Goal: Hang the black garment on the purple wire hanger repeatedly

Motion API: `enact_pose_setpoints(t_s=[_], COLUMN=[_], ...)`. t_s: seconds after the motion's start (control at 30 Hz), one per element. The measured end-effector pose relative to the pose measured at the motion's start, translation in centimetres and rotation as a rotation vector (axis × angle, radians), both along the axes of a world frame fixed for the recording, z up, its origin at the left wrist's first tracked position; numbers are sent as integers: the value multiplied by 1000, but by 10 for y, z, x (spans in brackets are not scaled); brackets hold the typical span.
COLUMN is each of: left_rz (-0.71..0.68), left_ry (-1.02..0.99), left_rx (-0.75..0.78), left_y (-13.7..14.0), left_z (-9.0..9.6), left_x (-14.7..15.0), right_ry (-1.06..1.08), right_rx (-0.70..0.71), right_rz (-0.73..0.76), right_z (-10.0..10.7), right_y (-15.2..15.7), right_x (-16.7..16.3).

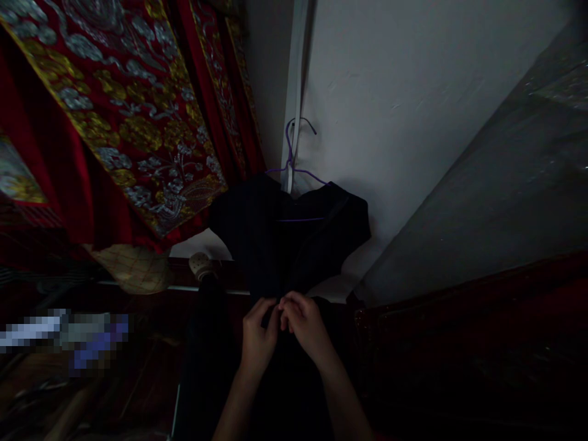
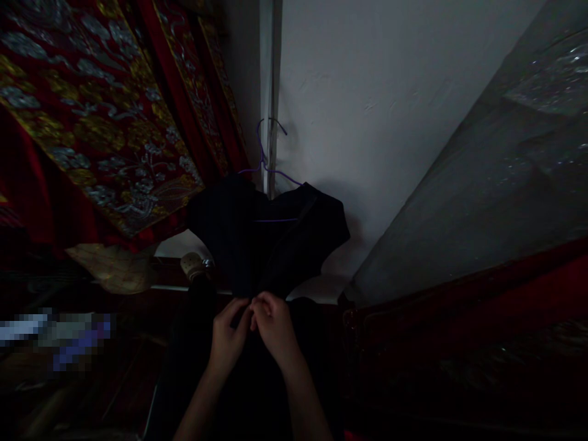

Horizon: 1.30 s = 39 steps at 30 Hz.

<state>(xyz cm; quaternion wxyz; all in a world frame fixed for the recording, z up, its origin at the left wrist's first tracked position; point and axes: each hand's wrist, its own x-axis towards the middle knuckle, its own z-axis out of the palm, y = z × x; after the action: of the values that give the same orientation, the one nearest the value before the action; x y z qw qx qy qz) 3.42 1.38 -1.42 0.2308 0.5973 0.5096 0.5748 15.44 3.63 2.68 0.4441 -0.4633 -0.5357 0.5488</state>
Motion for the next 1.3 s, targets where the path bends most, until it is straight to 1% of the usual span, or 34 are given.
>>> enact_pose_setpoints(t_s=[0.27, 0.37, 0.4, 0.47, 0.57, 0.67, 0.73, 0.77, 0.83, 0.9, 0.93, 1.03, 1.07, 1.13, 1.2, 1.23, 1.3], left_rz=[-42, -42, -33, -4, 10, -48, -121, -173, -300, -391, -383, -160, -108, -91, -86, -70, -16], left_ry=[-10, -1, 13, 52, 90, 110, 114, 118, 133, 134, 94, -24, -24, 91, 253, 322, 413], left_rx=[-31, -36, -39, -51, -85, -110, -161, -204, -289, -281, -199, 108, 212, 362, 439, 460, 500], left_y=[-2, 2, 4, 10, 16, 22, 27, 31, 42, 56, 63, 85, 91, 102, 109, 112, 115], left_z=[4, -1, -4, -12, -24, -33, -30, -24, -3, 32, 55, 127, 150, 186, 208, 214, 217], left_x=[8, 10, 10, 11, 15, 20, 21, 19, 12, 1, -5, -17, -18, -17, -13, -11, -9], right_ry=[232, 286, 296, 307, 315, 353, 354, 342, 301, 257, 236, 190, 181, 172, 168, 164, 142], right_rx=[-190, -213, -192, -113, 52, 197, 259, 284, 326, 365, 383, 439, 460, 505, 539, 549, 563], right_rz=[-132, -171, -191, -237, -272, -312, -302, -283, -238, -210, -208, -207, -197, -177, -176, -185, -204], right_z=[6, 19, 27, 51, 101, 149, 168, 173, 174, 168, 165, 161, 162, 166, 168, 168, 164], right_y=[2, 15, 24, 48, 90, 117, 122, 121, 116, 108, 105, 98, 96, 94, 94, 95, 99], right_x=[-2, -6, -7, -9, -12, -14, -15, -14, -11, -5, -2, 4, 4, 5, 5, 5, 5])
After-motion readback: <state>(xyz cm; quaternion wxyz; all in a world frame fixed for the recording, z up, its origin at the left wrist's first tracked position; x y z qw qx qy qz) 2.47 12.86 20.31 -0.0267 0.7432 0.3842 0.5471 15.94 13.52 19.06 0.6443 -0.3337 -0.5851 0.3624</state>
